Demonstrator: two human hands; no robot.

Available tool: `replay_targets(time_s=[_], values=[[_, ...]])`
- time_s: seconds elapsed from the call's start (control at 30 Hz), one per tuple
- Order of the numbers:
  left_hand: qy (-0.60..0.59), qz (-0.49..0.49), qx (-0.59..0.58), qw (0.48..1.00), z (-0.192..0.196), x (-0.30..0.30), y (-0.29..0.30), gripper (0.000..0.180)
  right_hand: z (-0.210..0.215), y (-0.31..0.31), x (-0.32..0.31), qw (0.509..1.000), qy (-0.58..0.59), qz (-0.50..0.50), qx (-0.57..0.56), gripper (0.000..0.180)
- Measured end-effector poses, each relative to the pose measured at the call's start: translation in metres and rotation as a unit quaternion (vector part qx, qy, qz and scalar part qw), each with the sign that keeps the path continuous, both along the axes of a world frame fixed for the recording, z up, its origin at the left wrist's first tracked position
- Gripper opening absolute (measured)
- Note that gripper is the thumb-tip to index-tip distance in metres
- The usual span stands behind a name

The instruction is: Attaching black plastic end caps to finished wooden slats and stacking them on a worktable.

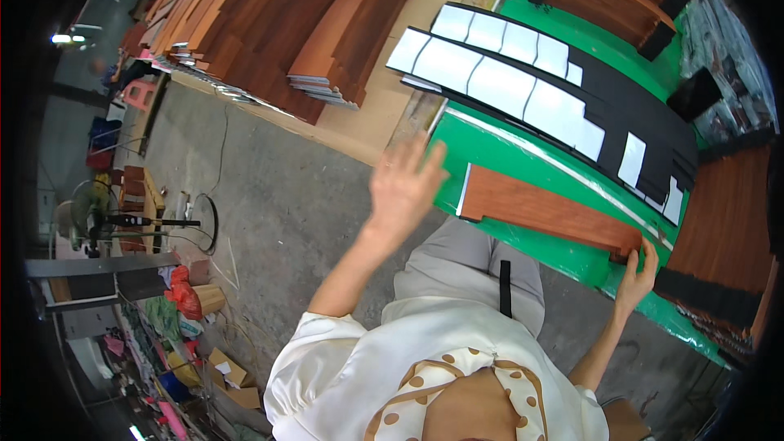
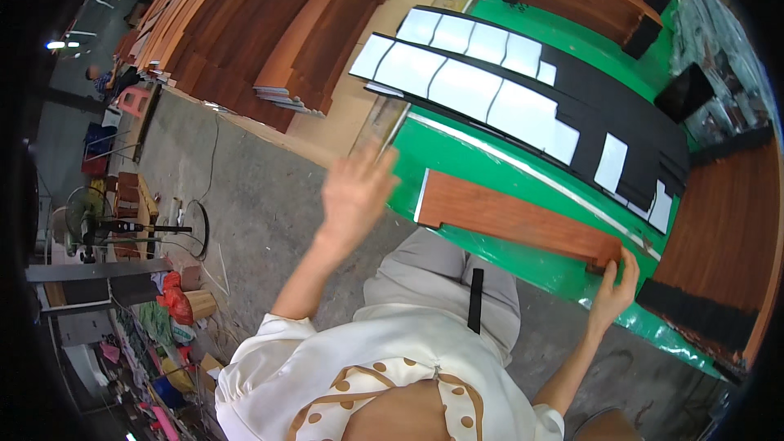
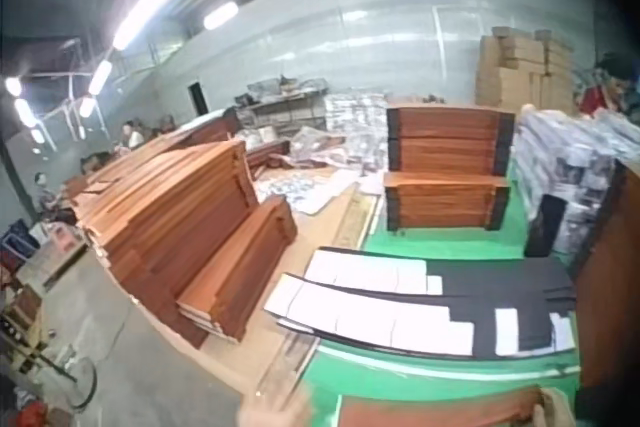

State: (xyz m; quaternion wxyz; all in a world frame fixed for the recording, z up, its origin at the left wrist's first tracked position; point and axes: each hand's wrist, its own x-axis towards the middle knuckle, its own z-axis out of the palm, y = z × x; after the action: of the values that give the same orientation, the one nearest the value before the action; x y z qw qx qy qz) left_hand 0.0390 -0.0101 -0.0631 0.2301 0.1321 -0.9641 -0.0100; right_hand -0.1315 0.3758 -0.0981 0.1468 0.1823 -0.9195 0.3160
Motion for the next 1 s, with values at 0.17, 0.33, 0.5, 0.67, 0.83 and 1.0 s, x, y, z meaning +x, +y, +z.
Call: replay_targets(time_s=[0.17, 0.33, 0.5, 0.67, 0.83, 1.0], values=[[-0.037, 0.103, -0.189, 0.976, 0.068, -0.002, -0.120, 0.062, 0.021, -0.021, -0.003, 0.998, 0.021, -0.009, -0.050, 0.024], [-0.222, 0.042, -0.203, 0.953, 0.098, -0.004, -0.185, 0.063, 0.031, -0.045, -0.005, 0.996, 0.055, 0.033, -0.057, 0.018], [-0.247, 0.118, -0.028, 0.961, 0.129, -0.008, -0.192, 0.059, 0.033, -0.052, -0.005, 0.995, 0.034, 0.045, -0.080, 0.017], [-0.278, 0.001, -0.061, 0.959, 0.112, -0.010, -0.190, 0.060, 0.033, -0.062, 0.001, 0.990, 0.026, 0.068, -0.119, 0.014], [-0.175, 0.020, -0.021, 0.984, 0.117, 0.003, -0.198, 0.053, 0.044, -0.057, 0.017, 0.988, 0.040, 0.104, -0.104, 0.014], [0.125, 0.049, 0.209, 0.969, 0.116, 0.009, -0.207, 0.029, 0.039, -0.043, 0.026, 0.984, 0.022, 0.092, -0.151, 0.017]])
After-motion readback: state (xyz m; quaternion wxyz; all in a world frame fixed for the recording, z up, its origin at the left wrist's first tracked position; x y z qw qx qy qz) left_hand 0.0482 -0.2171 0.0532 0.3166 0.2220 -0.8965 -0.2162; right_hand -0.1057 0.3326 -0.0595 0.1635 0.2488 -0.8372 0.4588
